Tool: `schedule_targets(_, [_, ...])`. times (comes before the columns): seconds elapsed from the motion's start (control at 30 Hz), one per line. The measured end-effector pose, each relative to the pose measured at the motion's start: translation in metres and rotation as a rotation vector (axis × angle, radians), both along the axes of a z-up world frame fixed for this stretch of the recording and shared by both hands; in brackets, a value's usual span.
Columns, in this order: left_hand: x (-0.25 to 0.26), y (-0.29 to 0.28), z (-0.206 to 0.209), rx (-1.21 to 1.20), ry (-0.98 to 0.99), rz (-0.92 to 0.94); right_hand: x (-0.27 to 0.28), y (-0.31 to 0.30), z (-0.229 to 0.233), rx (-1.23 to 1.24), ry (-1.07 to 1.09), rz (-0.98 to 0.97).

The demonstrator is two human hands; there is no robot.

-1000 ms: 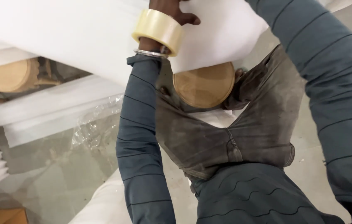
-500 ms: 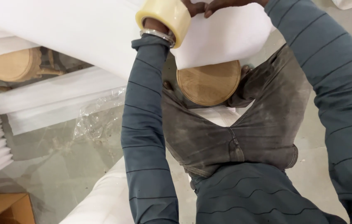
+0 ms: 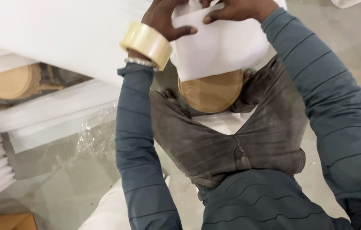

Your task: Wrap wooden stool seats in foam padding and secure with tape.

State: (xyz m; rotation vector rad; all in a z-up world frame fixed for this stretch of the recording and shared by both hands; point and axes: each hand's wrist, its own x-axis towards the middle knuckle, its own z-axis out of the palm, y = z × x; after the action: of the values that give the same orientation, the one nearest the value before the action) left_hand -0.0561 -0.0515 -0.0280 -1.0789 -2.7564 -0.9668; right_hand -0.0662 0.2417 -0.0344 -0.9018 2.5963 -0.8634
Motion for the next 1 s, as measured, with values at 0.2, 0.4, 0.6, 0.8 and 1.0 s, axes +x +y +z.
schedule_targets(0.2, [0.016, 0.002, 0.004, 0.073, 0.178, -0.087, -0.016, 0.013, -0.016, -0.264, 0.060, 0.007])
schedule_targets(0.4, [0.030, 0.029, 0.033, 0.074, 0.040, 0.058, 0.001, -0.004, 0.033, -0.316, -0.052, 0.072])
schedule_targets(0.6, [0.025, 0.032, 0.027, 0.092, 0.025, 0.105, 0.005, -0.001, 0.048, -0.288, -0.097, 0.097])
schedule_targets(0.8, [0.026, 0.034, 0.026, 0.093, 0.022, 0.117, -0.053, 0.006, 0.020, -0.403, -0.367, 0.080])
schedule_targets(1.0, [0.052, 0.027, 0.035, 0.055, 0.038, 0.149, -0.223, 0.042, -0.139, -0.228, 0.007, -0.446])
